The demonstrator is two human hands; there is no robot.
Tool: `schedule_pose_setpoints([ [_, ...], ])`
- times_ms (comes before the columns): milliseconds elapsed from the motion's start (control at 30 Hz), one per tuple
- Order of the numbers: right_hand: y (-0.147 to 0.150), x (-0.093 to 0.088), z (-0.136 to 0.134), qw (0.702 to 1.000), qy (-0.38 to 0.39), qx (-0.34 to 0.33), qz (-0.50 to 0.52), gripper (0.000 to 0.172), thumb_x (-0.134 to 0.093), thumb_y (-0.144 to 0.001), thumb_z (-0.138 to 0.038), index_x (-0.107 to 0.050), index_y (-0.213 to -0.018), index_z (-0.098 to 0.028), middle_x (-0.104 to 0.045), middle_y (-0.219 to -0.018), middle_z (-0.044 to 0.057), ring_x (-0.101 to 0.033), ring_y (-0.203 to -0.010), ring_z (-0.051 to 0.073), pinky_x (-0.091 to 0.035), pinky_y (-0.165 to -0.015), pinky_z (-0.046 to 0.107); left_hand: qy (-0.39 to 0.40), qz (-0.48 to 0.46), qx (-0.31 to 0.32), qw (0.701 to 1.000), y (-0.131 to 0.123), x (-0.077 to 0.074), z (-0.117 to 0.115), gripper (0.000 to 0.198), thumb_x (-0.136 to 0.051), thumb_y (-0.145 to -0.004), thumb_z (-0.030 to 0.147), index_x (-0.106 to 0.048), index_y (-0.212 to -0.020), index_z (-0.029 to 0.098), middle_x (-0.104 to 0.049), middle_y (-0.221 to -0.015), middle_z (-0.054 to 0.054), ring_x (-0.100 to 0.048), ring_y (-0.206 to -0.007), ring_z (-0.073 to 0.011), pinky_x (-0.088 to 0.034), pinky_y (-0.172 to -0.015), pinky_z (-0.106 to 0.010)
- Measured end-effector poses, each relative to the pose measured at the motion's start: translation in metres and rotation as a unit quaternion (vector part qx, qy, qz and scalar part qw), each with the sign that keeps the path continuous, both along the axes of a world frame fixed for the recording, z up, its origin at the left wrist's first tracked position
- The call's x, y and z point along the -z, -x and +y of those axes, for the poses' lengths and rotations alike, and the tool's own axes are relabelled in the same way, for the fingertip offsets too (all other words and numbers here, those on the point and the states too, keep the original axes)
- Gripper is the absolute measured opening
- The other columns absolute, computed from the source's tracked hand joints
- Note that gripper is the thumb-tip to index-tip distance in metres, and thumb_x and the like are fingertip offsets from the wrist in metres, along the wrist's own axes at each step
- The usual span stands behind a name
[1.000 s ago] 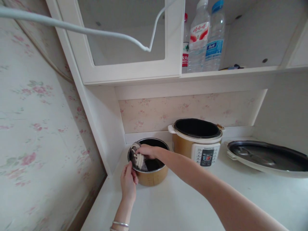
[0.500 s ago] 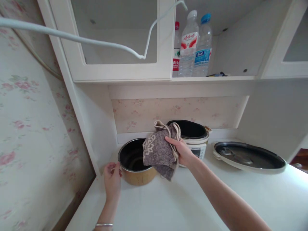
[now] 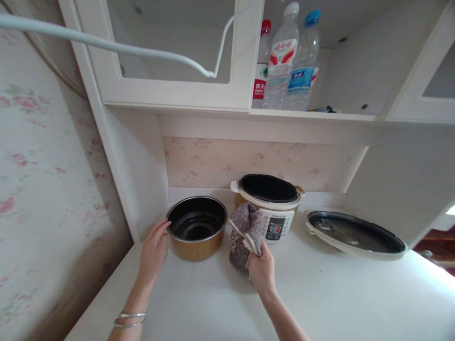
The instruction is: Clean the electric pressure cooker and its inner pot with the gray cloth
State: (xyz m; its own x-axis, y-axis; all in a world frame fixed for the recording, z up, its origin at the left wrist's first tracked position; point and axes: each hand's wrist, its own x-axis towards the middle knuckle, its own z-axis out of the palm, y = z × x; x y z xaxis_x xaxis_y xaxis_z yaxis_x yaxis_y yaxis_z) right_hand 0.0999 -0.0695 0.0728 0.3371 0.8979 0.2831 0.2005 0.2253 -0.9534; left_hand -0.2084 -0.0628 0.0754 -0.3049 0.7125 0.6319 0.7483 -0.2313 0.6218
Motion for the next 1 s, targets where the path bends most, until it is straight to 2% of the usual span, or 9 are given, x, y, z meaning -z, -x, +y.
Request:
schedule_pose_setpoints([
  [100, 0.022, 0.007, 0.009, 0.999, 0.005, -0.04, 0.0, 0.049, -0.051, -0.082, -0.034, -0.052, -0.13, -0.022, -0.066, -0.114, 0.007, -0.06, -0.105, 0.026, -0.047, -0.088, 0.037, 0.009, 0.056, 0.018, 0.998, 0.006, 0.004, -0.001, 0.037, -0.035, -0.09, 0.026, -0.06, -0.118, 0.024, -0.057, -0.13, -0.002, -0.05, -0.123, -0.0203, -0.034, -0.109, -0.041],
  [200, 0.043, 0.011, 0.015, 0.995, 0.044, -0.087, 0.006, 0.05, -0.045, -0.087, -0.039, -0.045, -0.136, -0.028, -0.062, -0.123, 0.005, -0.057, -0.113, 0.024, -0.042, -0.096, 0.039, 0.013, 0.096, 0.023, 0.995, 0.011, 0.005, -0.003, 0.035, -0.039, -0.091, 0.03, -0.06, -0.119, 0.026, -0.055, -0.133, -0.001, -0.051, -0.122, -0.0198, -0.036, -0.108, -0.039],
  [300, 0.057, 0.017, 0.015, 0.992, 0.064, -0.107, 0.008, 0.043, -0.045, -0.088, -0.042, -0.052, -0.129, -0.029, -0.064, -0.119, 0.003, -0.057, -0.113, 0.022, -0.04, -0.1, 0.037, 0.006, 0.118, 0.036, 0.992, 0.014, 0.006, -0.003, 0.035, -0.042, -0.091, 0.032, -0.06, -0.121, 0.028, -0.054, -0.135, -0.001, -0.05, -0.123, -0.0207, -0.037, -0.108, -0.039],
  [367, 0.062, 0.022, 0.013, 0.992, 0.047, -0.115, 0.01, 0.04, -0.048, -0.087, -0.041, -0.057, -0.124, -0.028, -0.064, -0.118, 0.002, -0.057, -0.113, 0.022, -0.039, -0.102, 0.035, 0.005, 0.122, 0.037, 0.992, 0.014, 0.008, -0.002, 0.037, -0.043, -0.091, 0.033, -0.058, -0.125, 0.028, -0.052, -0.136, -0.001, -0.047, -0.127, -0.0233, -0.037, -0.108, -0.043],
  [500, 0.065, 0.033, 0.008, 0.992, 0.005, -0.127, 0.019, 0.045, -0.05, -0.085, -0.033, -0.052, -0.129, -0.03, -0.057, -0.13, 0.0, -0.048, -0.124, 0.02, -0.034, -0.108, 0.035, -0.003, 0.131, 0.037, 0.991, 0.014, 0.012, -0.001, 0.042, -0.047, -0.09, 0.034, -0.053, -0.131, 0.028, -0.049, -0.139, -0.002, -0.043, -0.129, -0.0273, -0.042, -0.104, -0.047],
  [667, 0.064, 0.041, 0.007, 0.991, 0.004, -0.127, 0.03, 0.058, -0.047, -0.082, -0.022, -0.041, -0.14, -0.028, -0.051, -0.137, 0.0, -0.041, -0.131, 0.019, -0.03, -0.111, 0.036, -0.023, 0.172, 0.08, 0.982, 0.015, 0.01, -0.003, 0.035, -0.05, -0.089, 0.032, -0.06, -0.123, 0.031, -0.05, -0.137, 0.0, -0.054, -0.119, -0.0245, -0.048, -0.1, -0.04],
  [833, 0.061, 0.045, 0.012, 0.992, 0.008, -0.12, 0.028, 0.061, -0.047, -0.08, -0.018, -0.04, -0.141, -0.027, -0.052, -0.136, 0.0, -0.043, -0.129, 0.021, -0.028, -0.112, 0.04, -0.082, 0.193, 0.06, 0.976, 0.013, 0.005, -0.005, 0.033, -0.06, -0.084, 0.032, -0.065, -0.116, 0.029, -0.065, -0.12, -0.002, -0.066, -0.101, -0.0225, -0.053, -0.091, -0.035],
  [1000, 0.058, 0.048, 0.013, 0.993, 0.015, -0.117, 0.028, 0.064, -0.047, -0.078, -0.015, -0.041, -0.141, -0.026, -0.055, -0.133, 0.0, -0.046, -0.127, 0.022, -0.031, -0.11, 0.039, -0.124, 0.202, 0.048, 0.97, -0.001, 0.0, -0.006, 0.023, -0.067, -0.079, 0.028, -0.071, -0.102, 0.028, -0.072, -0.102, -0.003, -0.067, -0.091, -0.0231, -0.049, -0.093, -0.041],
])
